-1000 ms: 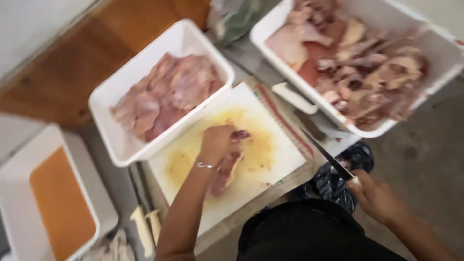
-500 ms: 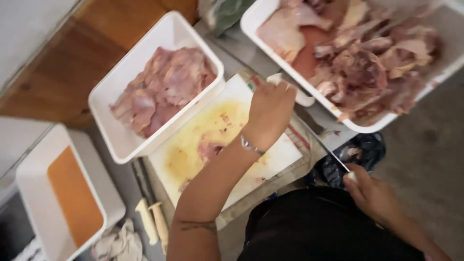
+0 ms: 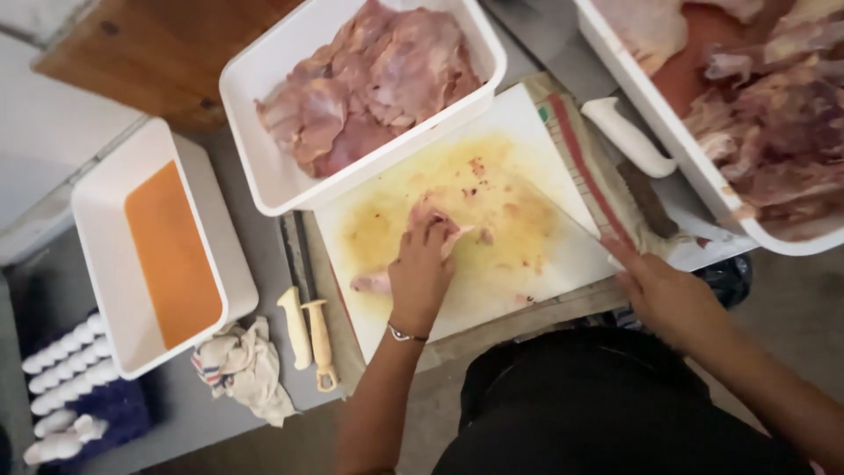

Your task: Deboning raw chicken legs at a professional pace using a knife on a cutting board.

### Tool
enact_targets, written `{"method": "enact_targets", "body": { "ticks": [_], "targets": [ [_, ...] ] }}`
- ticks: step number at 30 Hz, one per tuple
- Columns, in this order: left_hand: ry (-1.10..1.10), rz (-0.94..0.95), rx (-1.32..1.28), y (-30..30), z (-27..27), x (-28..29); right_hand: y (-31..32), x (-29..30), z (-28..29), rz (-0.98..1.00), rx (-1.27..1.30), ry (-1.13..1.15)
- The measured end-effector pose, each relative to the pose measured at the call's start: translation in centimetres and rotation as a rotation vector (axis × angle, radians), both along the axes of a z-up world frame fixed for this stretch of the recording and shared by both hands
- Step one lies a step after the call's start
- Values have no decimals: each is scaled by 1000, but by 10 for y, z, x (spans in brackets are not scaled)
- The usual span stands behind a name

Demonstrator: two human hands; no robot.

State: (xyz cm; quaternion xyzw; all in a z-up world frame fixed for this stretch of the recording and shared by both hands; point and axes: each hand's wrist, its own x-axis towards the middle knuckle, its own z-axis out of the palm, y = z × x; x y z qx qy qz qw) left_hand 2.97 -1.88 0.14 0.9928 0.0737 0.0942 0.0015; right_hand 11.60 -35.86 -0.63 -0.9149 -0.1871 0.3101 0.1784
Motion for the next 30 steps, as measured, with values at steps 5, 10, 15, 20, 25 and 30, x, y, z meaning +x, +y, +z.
{"method": "enact_targets", "body": {
  "ticks": [5, 10, 15, 20, 25, 30],
  "targets": [
    [59, 172, -112, 45, -12, -18, 35, -3, 19, 162, -269, -1],
    [-8, 187, -126, 64, -22, -28, 52, -44, 26, 356, -349, 30],
    [-131, 125, -97, 63, -18, -34, 58, -52, 37, 429, -449, 208],
    [-208, 71, -192, 55, -8, -47, 97, 14, 88, 232, -469, 65],
    [-205, 118, -267, 46, -8, -65, 98, 75, 36, 283, -364, -103],
    [-221, 140, -298, 43, -8, -80, 88, 83, 26, 564, -477, -76]
  ]
}}
